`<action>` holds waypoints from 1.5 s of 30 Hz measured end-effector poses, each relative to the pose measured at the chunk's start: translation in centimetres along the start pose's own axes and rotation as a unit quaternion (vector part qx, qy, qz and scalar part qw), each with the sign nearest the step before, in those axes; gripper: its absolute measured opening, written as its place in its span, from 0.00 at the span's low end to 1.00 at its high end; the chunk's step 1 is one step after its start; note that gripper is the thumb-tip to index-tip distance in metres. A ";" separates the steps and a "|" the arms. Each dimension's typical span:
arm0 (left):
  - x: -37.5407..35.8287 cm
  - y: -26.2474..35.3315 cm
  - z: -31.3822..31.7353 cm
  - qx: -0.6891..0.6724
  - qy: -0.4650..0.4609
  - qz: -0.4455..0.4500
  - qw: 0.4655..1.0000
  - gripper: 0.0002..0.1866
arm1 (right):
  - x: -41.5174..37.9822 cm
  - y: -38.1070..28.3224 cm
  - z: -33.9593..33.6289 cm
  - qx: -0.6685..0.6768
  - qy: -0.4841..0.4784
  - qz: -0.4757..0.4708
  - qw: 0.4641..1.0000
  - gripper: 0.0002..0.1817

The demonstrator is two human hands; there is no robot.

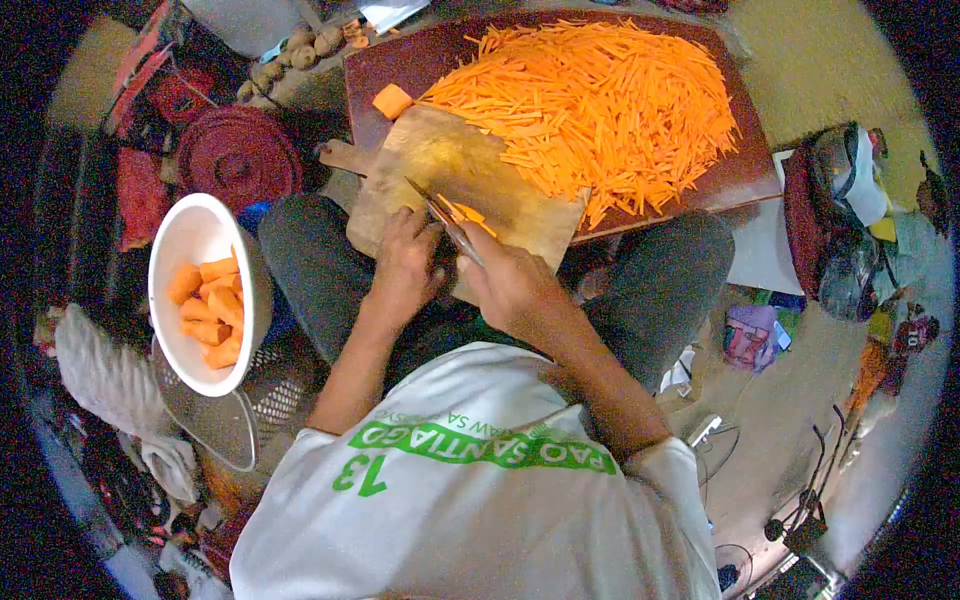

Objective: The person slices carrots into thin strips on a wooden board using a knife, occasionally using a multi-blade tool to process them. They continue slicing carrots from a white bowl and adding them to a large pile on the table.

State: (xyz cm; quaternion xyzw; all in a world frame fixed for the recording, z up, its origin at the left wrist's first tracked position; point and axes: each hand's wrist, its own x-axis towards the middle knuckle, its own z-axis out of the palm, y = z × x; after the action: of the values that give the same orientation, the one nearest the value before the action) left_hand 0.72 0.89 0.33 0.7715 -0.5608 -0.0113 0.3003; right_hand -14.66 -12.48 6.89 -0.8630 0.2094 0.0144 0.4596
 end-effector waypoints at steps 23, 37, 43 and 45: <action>-0.3 0.0 0.1 0.002 -0.018 -0.022 1.000 0.19 | -3.3 1.2 1.0 0.035 0.073 -0.030 0.996 0.22; -0.2 0.3 0.1 0.004 -0.008 -0.019 1.000 0.20 | -3.2 0.6 0.8 0.036 0.063 -0.005 0.997 0.25; -0.2 0.2 -0.2 0.010 -0.005 -0.007 1.000 0.22 | -1.1 -0.3 0.0 0.057 0.038 0.007 0.998 0.25; -0.4 0.1 0.0 0.007 -0.010 -0.012 1.000 0.23 | -2.3 -0.7 -0.3 0.062 0.069 -0.004 0.996 0.24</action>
State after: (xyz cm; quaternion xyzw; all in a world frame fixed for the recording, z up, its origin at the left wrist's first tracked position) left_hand 0.53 1.20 0.27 0.7798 -0.5549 -0.0192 0.2892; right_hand -16.57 -11.57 8.11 -0.8325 0.2377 -0.0597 0.4968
